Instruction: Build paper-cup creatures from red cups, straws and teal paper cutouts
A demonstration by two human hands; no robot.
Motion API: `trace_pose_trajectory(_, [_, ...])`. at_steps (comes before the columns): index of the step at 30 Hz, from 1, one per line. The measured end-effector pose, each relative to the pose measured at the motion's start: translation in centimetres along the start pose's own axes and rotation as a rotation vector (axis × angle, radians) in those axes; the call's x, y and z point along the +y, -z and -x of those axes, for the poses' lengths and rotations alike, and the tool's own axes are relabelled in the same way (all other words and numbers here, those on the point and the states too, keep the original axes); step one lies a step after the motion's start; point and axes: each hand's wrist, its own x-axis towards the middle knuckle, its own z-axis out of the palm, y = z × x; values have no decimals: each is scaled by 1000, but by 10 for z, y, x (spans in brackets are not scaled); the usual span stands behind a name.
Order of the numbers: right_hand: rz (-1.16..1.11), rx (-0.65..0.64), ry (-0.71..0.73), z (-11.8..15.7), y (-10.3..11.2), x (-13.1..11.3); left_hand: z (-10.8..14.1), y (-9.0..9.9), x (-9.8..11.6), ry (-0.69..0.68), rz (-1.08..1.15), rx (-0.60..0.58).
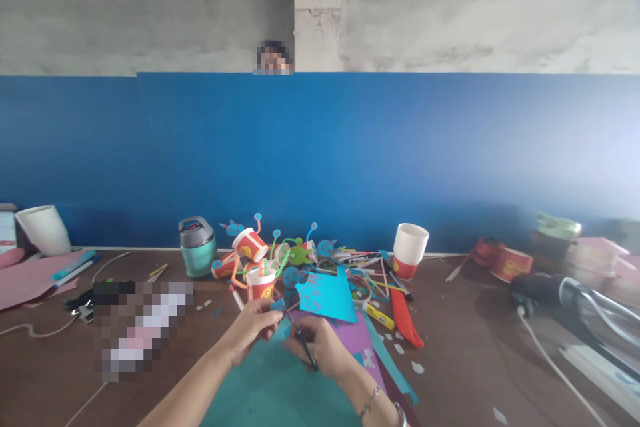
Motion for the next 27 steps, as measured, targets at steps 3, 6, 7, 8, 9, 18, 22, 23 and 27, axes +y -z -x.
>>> trace_pose_trajectory(3, [8, 7, 0, 1, 0, 0, 0, 1, 0, 1, 6, 0])
trace_pose_trajectory(6, [4, 29, -2, 0, 0, 1, 0, 0, -1, 5, 18, -7])
trace_pose_trajectory(7, [-3, 32, -3, 0, 0, 2, 0, 0, -1, 8, 25, -14])
trace_pose_trajectory(8, [-10, 31, 1, 0, 0, 2, 1, -1, -1, 11, 36, -20])
trace_pose_trajectory(9, [-11, 30, 6, -1, 1, 3, 1, -1, -1, 14, 49, -22])
trace_pose_trajectory(18, [-17, 5, 26, -1, 0, -1, 1, -5, -2, 26, 111, -21])
trace_pose_trajectory(22, [9, 9, 36, 1, -1, -3, 2, -5, 0, 38, 108, -23])
trace_pose_trajectory(23, [14, 11, 32, 1, 0, -3, 3, -5, 1, 40, 107, -22])
trace_pose_trajectory(27, [19, 20, -1, 1, 0, -3, 3, -5, 2, 39, 103, -12])
